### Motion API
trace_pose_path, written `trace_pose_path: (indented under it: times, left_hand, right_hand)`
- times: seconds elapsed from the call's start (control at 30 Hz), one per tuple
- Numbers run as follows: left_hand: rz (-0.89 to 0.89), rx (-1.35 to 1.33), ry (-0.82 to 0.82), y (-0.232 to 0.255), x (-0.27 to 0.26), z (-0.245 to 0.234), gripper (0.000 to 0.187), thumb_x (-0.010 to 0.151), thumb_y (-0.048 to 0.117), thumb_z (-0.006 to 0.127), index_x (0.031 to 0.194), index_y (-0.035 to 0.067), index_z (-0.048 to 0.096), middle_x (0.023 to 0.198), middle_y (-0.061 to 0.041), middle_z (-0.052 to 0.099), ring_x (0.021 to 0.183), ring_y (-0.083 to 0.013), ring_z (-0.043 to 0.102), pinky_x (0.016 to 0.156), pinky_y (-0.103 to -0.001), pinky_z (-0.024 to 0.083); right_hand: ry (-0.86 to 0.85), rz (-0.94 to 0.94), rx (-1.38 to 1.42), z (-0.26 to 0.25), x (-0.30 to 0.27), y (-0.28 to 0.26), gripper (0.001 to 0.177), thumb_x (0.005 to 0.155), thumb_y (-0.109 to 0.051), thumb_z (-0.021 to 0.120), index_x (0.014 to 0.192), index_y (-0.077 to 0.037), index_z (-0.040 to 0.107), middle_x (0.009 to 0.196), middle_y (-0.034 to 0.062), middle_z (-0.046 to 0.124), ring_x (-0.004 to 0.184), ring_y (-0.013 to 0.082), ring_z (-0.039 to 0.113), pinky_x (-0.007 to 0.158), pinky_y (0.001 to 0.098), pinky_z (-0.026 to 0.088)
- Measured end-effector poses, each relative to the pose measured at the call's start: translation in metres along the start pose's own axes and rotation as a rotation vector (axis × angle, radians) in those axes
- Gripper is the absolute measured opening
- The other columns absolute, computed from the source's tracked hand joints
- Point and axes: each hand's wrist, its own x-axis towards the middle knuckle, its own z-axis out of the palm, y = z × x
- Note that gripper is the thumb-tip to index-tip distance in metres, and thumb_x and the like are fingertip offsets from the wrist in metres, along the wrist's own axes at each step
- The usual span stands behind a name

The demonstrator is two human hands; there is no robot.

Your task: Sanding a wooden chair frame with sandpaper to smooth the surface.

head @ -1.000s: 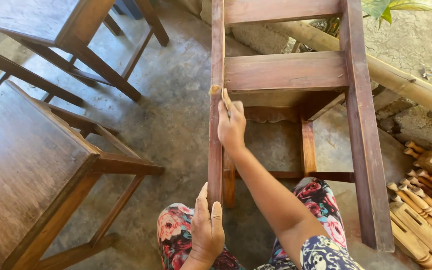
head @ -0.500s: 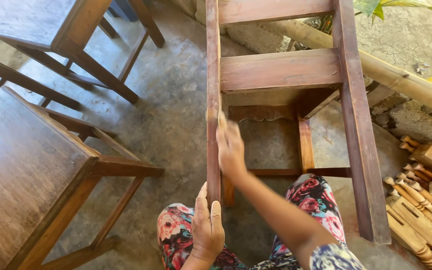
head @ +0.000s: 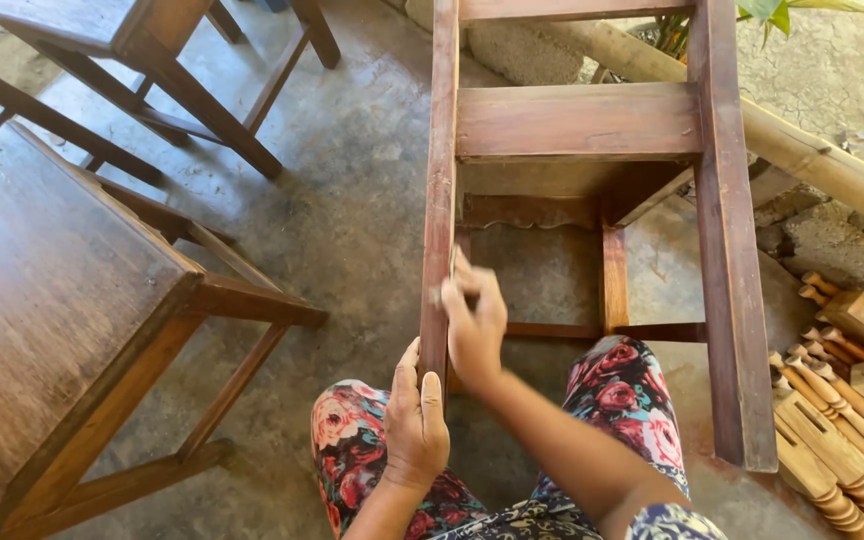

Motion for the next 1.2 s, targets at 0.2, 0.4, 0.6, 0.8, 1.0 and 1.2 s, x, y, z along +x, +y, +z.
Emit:
trace_pose_path:
  times: [0.2, 0.4, 0.6, 0.8, 1.0, 1.2]
  left_hand:
    - [0.034, -0.04, 0.03, 0.0, -0.001, 0.0, 0.048, 0.098, 0.013, 0.042, 0.144, 0.0, 0.051, 0.141, -0.019, 0.066, 0.121, -0.0319, 0.068, 0.101, -0.037, 0.052]
    - [0.027, -0.056, 0.024, 0.0, -0.001, 0.0, 0.048, 0.099, 0.015, 0.039, 0.144, 0.0, 0.051, 0.139, -0.018, 0.066, 0.118, -0.0311, 0.069, 0.099, -0.037, 0.052]
    - [0.026, -0.065, 0.001, 0.004, 0.002, -0.003, 0.049, 0.097, 0.013, 0.041, 0.144, -0.001, 0.05, 0.143, -0.019, 0.064, 0.126, -0.0327, 0.065, 0.105, -0.038, 0.049]
    - [0.023, 0.023, 0.013, -0.011, 0.0, 0.003, 0.05, 0.098, 0.013, 0.041, 0.145, -0.002, 0.048, 0.14, -0.022, 0.064, 0.121, -0.0351, 0.067, 0.101, -0.038, 0.051]
    - [0.016, 0.004, 0.0, -0.008, 0.002, 0.002, 0.05, 0.097, 0.014, 0.044, 0.145, -0.001, 0.049, 0.139, -0.02, 0.065, 0.12, -0.0337, 0.068, 0.101, -0.038, 0.052]
    - [0.007, 0.029, 0.014, -0.008, 0.002, 0.004, 0.049, 0.098, 0.013, 0.042, 0.145, -0.001, 0.049, 0.14, -0.02, 0.064, 0.121, -0.0326, 0.066, 0.102, -0.037, 0.05]
  right_hand:
    - [-0.132, 0.013, 0.24, -0.051, -0.065, 0.014, 0.016, 0.101, 0.009, 0.051, 0.109, -0.005, 0.05, 0.158, 0.027, 0.046, 0.142, 0.0358, 0.054, 0.118, 0.0404, 0.044]
    - [-0.086, 0.179, 0.043, -0.049, -0.091, 0.049, 0.023, 0.102, 0.006, 0.054, 0.121, -0.004, 0.047, 0.125, 0.0133, 0.06, 0.095, 0.0124, 0.056, 0.087, 0.0258, 0.05]
    - [-0.238, 0.236, -0.125, -0.018, -0.048, 0.0, 0.057, 0.108, -0.012, 0.04, 0.162, -0.001, 0.026, 0.173, 0.0125, 0.026, 0.142, 0.0223, 0.047, 0.11, 0.028, 0.04]
    - [-0.147, 0.044, 0.119, -0.001, 0.09, 0.08, 0.05, 0.109, 0.0, 0.044, 0.159, 0.004, 0.037, 0.168, 0.0126, 0.037, 0.147, 0.0184, 0.042, 0.123, 0.0279, 0.028]
    - [-0.351, 0.045, 0.095, -0.036, -0.062, 0.012, 0.052, 0.106, 0.007, 0.04, 0.158, 0.005, 0.036, 0.172, 0.0175, 0.026, 0.16, 0.0276, 0.026, 0.131, 0.0353, 0.018]
    - [-0.197, 0.092, 0.265, -0.003, 0.128, 0.079, 0.044, 0.112, -0.005, 0.043, 0.155, 0.004, 0.043, 0.163, 0.0153, 0.043, 0.151, 0.0217, 0.043, 0.126, 0.0282, 0.031]
